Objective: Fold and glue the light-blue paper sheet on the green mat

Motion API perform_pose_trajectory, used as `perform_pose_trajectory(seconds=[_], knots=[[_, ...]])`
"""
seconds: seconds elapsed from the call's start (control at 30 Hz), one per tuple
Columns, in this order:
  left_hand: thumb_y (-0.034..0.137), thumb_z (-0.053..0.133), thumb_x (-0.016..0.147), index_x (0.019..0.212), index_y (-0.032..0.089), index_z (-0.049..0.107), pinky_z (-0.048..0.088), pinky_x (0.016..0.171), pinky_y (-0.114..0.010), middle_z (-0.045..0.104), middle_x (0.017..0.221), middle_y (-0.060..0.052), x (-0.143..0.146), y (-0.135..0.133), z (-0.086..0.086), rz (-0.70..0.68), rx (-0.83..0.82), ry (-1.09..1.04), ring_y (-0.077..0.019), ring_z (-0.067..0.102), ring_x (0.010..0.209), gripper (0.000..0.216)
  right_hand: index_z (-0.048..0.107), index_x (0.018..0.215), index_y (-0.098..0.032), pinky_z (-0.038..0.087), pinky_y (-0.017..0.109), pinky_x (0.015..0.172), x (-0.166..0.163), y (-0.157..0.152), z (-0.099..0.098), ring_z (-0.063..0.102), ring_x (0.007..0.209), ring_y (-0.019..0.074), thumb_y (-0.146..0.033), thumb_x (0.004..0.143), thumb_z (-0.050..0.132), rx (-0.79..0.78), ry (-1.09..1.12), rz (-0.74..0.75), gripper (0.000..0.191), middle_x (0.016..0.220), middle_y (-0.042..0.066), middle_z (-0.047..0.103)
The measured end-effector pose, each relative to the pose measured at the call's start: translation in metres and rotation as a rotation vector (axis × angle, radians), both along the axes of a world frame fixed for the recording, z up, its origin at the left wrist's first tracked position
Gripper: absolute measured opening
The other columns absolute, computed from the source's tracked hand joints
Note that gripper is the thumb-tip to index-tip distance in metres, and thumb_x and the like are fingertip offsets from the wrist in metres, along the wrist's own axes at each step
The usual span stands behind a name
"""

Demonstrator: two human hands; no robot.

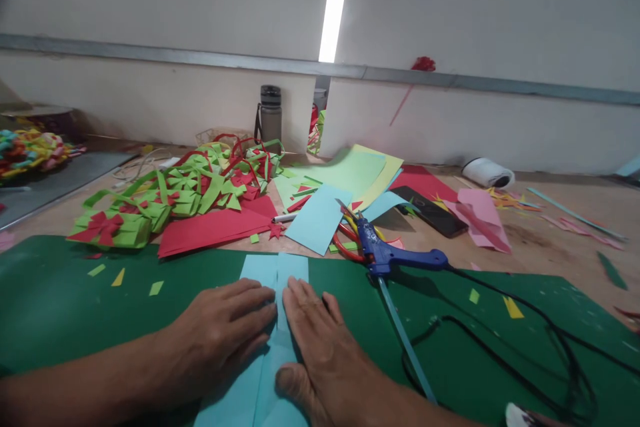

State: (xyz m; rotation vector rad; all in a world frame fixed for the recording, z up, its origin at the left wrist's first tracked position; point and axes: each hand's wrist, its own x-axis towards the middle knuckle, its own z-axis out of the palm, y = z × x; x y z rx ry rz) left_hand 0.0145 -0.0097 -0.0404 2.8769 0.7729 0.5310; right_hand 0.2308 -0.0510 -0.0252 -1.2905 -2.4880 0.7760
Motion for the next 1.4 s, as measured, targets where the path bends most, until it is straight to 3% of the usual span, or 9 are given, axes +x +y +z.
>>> perform_pose_trajectory(seconds=[0.23, 0.43, 0.77, 1.1, 1.4], knots=[[0.017, 0.030, 0.097, 0.106, 0.011, 0.053, 0.050, 0.062, -0.033, 0.060, 0.103, -0.013, -0.006, 0.005, -0.001, -0.022, 0.107, -0.022, -0.0228, 0.057, 0.082, 0.026, 0.018, 0.147, -0.009, 0.012, 0.062, 0.108, -0.006, 0.007, 0.004, 0.012, 0.139, 0.0340, -0.050, 0.092, 0.039, -0.068, -0.169, 0.036, 0.072, 0.150, 0.017, 0.016], [0.018, 0.028, 0.097, 0.118, 0.012, 0.046, 0.048, 0.054, -0.029, 0.060, 0.107, -0.015, -0.007, 0.006, 0.001, -0.005, 0.186, 0.040, -0.0215, 0.057, 0.080, 0.028, 0.022, 0.147, -0.015, 0.010, 0.061, 0.108, -0.007, 0.012, 0.001, 0.011, 0.139, 0.0333, -0.046, 0.089, 0.048, -0.052, -0.189, 0.029, 0.071, 0.151, 0.015, 0.016], [0.021, 0.038, 0.095, 0.094, 0.017, 0.056, 0.040, 0.048, -0.029, 0.061, 0.103, -0.008, 0.000, 0.011, 0.001, -0.010, 0.149, 0.156, -0.0218, 0.054, 0.079, 0.019, 0.022, 0.147, -0.013, 0.011, 0.067, 0.105, -0.006, 0.024, 0.002, 0.008, 0.140, 0.0350, -0.046, 0.092, 0.042, -0.014, -0.371, 0.055, 0.068, 0.152, 0.013, 0.010], [0.023, 0.040, 0.097, 0.086, 0.018, 0.055, 0.036, 0.050, -0.029, 0.061, 0.087, -0.003, 0.001, 0.013, -0.007, 0.012, 0.144, 0.067, -0.0194, 0.051, 0.077, 0.019, 0.044, 0.137, -0.014, 0.034, 0.060, 0.099, -0.003, 0.039, -0.001, 0.038, 0.128, 0.0386, -0.046, 0.085, 0.057, 0.272, -0.403, 0.106, 0.062, 0.144, 0.017, 0.039], [0.023, 0.040, 0.097, 0.079, 0.017, 0.052, 0.029, 0.049, -0.030, 0.059, 0.082, -0.001, 0.002, 0.016, -0.013, -0.001, 0.179, -0.025, -0.0183, 0.048, 0.073, 0.022, 0.052, 0.127, -0.015, 0.038, 0.051, 0.094, -0.009, 0.052, -0.005, 0.048, 0.110, 0.0325, -0.050, 0.085, 0.056, 0.458, -0.410, 0.097, 0.055, 0.118, 0.015, 0.055]])
